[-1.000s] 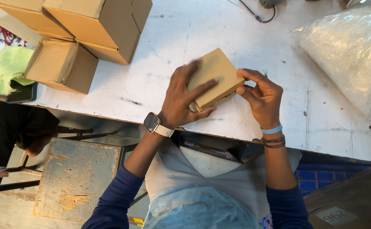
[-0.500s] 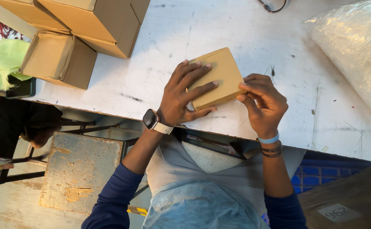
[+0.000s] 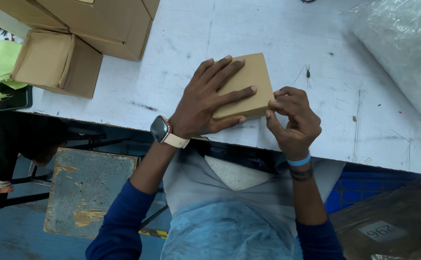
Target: The person repeatedly wraps small cylindrical electronic components in bubble wrap, places them into small cardboard boxes along with power adapters, and closes the boxes. The person stacks the finished boxes on the table.
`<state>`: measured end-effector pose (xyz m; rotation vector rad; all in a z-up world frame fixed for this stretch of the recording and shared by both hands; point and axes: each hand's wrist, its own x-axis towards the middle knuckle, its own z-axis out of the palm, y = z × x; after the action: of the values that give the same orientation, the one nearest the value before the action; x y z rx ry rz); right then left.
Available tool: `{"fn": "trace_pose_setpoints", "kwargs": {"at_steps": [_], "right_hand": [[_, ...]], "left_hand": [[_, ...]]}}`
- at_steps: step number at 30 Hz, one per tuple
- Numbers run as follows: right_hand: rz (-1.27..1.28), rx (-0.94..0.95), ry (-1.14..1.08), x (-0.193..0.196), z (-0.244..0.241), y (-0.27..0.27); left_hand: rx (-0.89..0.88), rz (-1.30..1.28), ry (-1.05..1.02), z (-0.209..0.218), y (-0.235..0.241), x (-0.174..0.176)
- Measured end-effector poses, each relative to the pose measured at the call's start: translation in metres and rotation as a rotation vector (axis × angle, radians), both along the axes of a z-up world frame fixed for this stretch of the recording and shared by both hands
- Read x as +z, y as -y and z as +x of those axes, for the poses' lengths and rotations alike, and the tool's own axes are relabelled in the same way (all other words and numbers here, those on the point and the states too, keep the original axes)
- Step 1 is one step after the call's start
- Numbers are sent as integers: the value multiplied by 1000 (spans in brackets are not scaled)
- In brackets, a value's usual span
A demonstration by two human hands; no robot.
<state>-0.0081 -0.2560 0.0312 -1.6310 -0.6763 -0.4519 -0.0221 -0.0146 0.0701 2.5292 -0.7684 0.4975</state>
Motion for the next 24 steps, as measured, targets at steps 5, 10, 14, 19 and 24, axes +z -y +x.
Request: {"fn": "trace_pose_setpoints", "kwargs": {"at_steps": [5, 10, 14, 19, 24], "right_hand": [[87, -53, 15, -6, -4, -10], [74, -94, 37, -4, -7, -12], [-19, -132, 134, -5, -10, -10], [-167, -163, 200, -2, -10, -8], [-426, -378, 371, 8, -21, -11]], "left_hand": [[-58, 152, -4, 9, -8, 8], [-90, 190, -51, 8, -8, 18], [-88, 180, 22, 1, -7, 12], [-81, 77, 201, -8, -1, -15], [-70, -109, 301, -12, 9, -34]]}}
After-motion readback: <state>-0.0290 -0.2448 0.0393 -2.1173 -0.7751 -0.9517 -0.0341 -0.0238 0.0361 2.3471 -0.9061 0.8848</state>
